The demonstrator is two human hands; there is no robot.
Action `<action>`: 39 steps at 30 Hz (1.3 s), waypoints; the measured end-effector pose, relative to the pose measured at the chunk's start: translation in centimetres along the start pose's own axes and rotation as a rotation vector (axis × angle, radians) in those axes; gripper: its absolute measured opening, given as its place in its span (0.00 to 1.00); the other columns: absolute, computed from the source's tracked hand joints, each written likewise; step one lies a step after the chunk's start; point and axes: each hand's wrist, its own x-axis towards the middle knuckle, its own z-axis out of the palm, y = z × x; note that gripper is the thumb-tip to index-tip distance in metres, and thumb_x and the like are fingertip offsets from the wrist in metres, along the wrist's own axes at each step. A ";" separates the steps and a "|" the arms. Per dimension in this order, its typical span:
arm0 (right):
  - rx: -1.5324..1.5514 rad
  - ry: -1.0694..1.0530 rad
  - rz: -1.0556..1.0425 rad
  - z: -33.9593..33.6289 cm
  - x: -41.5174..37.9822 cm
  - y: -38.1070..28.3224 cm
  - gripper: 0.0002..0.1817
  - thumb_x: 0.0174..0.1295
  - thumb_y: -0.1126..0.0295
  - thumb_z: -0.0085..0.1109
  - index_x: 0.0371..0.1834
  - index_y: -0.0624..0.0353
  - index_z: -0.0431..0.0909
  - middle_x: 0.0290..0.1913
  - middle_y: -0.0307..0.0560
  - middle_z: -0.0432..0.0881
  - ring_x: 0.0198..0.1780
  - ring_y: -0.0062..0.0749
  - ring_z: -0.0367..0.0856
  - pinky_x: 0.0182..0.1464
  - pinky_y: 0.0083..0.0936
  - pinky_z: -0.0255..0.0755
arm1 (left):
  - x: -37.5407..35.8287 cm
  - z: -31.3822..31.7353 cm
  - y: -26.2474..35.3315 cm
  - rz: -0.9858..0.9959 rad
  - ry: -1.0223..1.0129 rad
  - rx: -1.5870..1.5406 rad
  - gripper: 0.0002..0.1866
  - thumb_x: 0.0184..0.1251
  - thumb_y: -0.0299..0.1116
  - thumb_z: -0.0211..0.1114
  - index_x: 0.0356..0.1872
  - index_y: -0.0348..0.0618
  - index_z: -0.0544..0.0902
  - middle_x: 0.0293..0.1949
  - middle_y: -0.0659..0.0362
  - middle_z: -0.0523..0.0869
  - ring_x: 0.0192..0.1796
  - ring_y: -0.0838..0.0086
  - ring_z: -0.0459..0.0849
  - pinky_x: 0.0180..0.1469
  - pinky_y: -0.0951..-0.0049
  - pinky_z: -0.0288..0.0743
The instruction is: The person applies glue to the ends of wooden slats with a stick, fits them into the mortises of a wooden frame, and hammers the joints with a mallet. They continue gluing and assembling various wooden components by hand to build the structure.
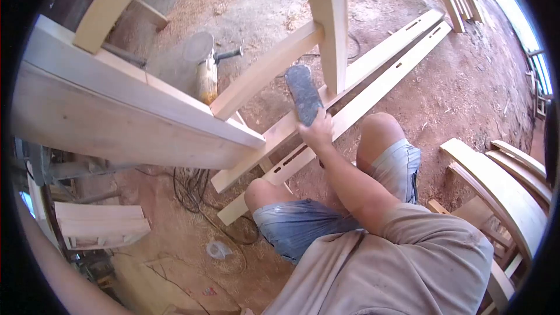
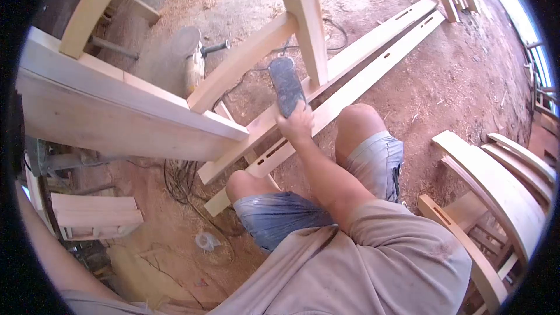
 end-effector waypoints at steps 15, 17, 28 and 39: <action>0.265 -1.063 0.563 -8.7 2.8 0.6 0.12 0.47 0.64 0.70 0.28 0.62 0.83 0.26 0.44 0.82 0.27 0.31 0.80 0.32 0.26 0.73 | -1.0 3.7 0.1 -0.125 0.348 -0.298 0.43 0.45 0.70 0.64 0.38 0.29 0.82 0.41 0.36 0.82 0.45 0.45 0.82 0.47 0.49 0.76; 0.278 -1.112 0.547 -15.2 1.4 -0.1 0.12 0.47 0.64 0.70 0.27 0.63 0.83 0.26 0.45 0.83 0.27 0.31 0.81 0.32 0.27 0.74 | 0.9 4.8 -1.1 -0.097 0.507 -0.377 0.46 0.36 0.72 0.69 0.30 0.26 0.81 0.33 0.35 0.82 0.39 0.46 0.83 0.41 0.49 0.77; 0.802 -0.691 1.054 -39.0 3.2 -0.5 0.16 0.56 0.60 0.67 0.37 0.62 0.79 0.28 0.47 0.82 0.26 0.32 0.81 0.31 0.26 0.76 | 1.1 3.1 -1.4 -0.033 0.328 -0.310 0.46 0.41 0.76 0.64 0.23 0.28 0.75 0.33 0.42 0.77 0.40 0.49 0.78 0.41 0.43 0.72; 0.230 -1.095 0.752 -30.0 22.3 5.8 0.10 0.51 0.64 0.67 0.25 0.58 0.80 0.24 0.43 0.81 0.22 0.31 0.78 0.28 0.29 0.74 | 1.4 6.2 -2.6 -0.047 0.256 -0.495 0.60 0.41 0.75 0.67 0.53 0.16 0.70 0.64 0.32 0.62 0.68 0.45 0.60 0.67 0.45 0.57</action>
